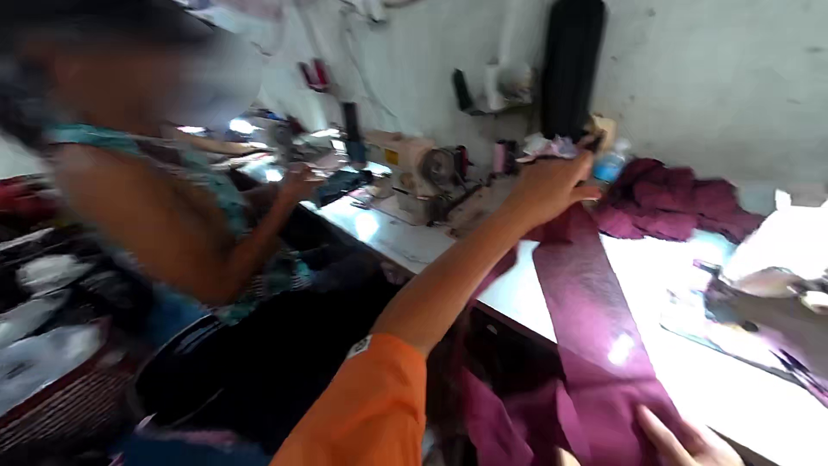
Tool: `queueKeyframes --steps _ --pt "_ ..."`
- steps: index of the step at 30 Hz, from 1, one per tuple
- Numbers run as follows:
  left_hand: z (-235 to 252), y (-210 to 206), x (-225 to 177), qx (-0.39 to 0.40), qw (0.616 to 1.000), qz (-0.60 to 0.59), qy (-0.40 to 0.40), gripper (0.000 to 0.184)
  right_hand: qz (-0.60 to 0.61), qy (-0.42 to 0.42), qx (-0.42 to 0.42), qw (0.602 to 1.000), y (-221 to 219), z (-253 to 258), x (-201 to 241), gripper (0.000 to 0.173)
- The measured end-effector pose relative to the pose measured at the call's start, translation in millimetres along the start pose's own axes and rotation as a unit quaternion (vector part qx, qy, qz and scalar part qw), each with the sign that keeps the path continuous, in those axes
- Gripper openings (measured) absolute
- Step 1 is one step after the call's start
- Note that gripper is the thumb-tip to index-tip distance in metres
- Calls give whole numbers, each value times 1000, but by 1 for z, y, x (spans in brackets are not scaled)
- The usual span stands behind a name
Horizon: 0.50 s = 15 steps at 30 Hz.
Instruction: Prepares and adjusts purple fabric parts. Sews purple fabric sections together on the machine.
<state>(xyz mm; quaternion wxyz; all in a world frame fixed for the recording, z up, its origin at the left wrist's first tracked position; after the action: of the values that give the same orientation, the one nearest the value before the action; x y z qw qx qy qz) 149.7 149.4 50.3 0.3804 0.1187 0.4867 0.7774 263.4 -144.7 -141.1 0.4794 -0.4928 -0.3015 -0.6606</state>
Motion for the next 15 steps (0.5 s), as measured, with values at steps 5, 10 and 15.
queueKeyframes --steps 5,10,15 --pt "-84 -123 -86 144 989 -14 3 46 18 -77 -164 983 31 -8 -43 11" --pt "-120 -210 -60 359 933 -4 -12 71 48 -133 -119 983 41 -31 -59 11" --pt "-85 -222 -61 351 933 -63 -45 83 88 -156 -99 979 42 -37 -63 12"
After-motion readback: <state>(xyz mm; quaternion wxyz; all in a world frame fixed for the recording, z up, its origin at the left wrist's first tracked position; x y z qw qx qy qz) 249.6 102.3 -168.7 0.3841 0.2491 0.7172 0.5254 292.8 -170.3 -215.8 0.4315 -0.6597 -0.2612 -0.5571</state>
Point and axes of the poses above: each hand's wrist, its own z-axis towards the middle knuckle, its own y-axis out of the back of the hand, x = y × z, the point moved 5 cm from there along z, towards the middle knuckle, and after that the axes turned 14 degrees about y, right-handed, at the moved point
